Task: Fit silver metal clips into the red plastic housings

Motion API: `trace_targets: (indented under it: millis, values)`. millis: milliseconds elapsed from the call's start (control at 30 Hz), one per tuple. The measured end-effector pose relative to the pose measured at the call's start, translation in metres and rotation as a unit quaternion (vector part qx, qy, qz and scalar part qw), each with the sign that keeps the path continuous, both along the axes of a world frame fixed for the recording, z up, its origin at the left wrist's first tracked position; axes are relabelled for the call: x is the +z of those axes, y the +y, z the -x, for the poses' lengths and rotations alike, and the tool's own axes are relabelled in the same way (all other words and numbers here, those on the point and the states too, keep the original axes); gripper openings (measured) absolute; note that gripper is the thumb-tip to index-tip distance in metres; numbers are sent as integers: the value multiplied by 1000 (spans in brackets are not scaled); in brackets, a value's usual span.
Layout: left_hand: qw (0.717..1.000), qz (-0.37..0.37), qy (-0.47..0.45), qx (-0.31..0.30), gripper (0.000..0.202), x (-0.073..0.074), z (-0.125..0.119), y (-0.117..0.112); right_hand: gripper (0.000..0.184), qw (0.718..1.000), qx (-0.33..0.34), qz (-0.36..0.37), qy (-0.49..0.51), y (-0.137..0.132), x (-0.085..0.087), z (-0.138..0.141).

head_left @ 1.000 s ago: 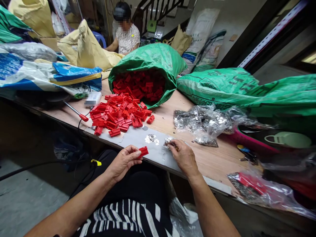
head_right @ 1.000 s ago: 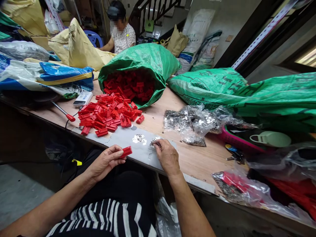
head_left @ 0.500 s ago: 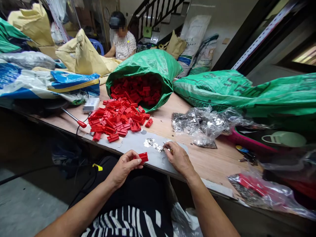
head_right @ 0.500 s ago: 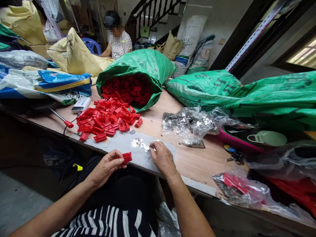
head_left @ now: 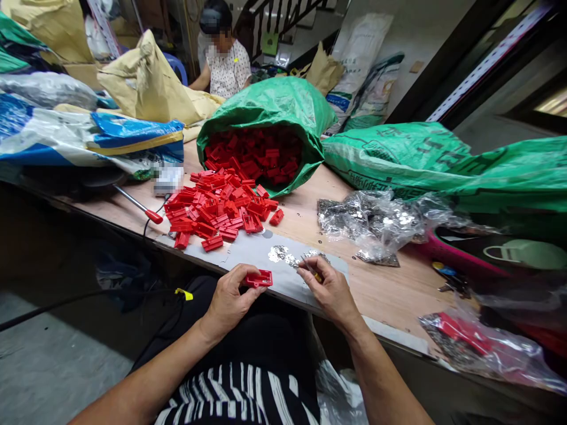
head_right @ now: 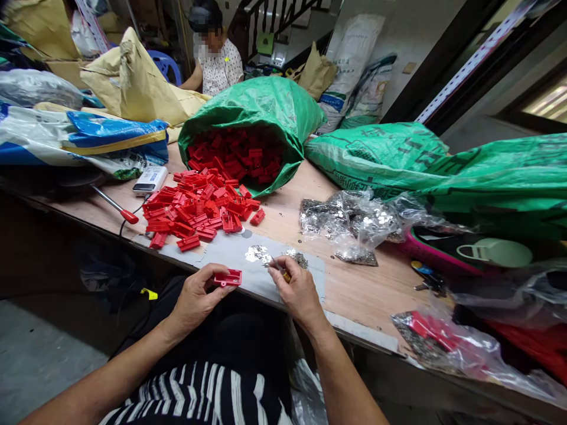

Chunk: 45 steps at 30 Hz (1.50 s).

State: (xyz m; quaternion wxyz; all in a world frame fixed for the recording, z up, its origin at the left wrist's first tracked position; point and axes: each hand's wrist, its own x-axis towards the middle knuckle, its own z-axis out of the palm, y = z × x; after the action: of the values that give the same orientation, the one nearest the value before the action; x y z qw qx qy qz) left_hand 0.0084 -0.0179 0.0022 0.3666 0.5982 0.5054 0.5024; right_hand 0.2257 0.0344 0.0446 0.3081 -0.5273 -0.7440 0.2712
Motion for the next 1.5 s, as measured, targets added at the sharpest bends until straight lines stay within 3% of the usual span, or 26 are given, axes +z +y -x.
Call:
trace_targets:
  millis: [133,300,367,467,567,667,833,967,1100,1333,1500]
  values:
    - [993,-60,86,45,38,0,1,-2,11,999,36,6,32,-19,6,19]
    - [987,-90,125,37,29,6,0,-4,8,997,73,2,21,-28,7,30]
    - [995,-58,76,20,27,9,-2,-4,9,997,75,1,24,-29,4,32]
    - [990,67,-118,-50,39,14,-4,-4,11,996,77,18,44,-33,1,33]
    - [913,187,-342,-120,53,20,-5,-5,12,995,71,26,66,-36,1,33]
    - [835,250,-465,-154,57,24,-5,-7,12,995,53,9,79,-36,4,31]
    - [753,310,-544,-205,33,18,-7,-10,9,994,93,-37,48,-29,11,28]
    - [713,340,-572,-223,20,11,-10,-11,9,986,145,-76,16,-25,12,27]
    - [702,356,-572,-229,15,12,-11,-11,10,978,189,-87,-6,-24,11,23]
    - [720,375,-537,-229,16,16,-14,-14,13,968,236,-82,-31,-21,14,20]
    - [730,365,-531,-227,18,15,-13,-14,16,967,253,-9,-11,-20,21,18]
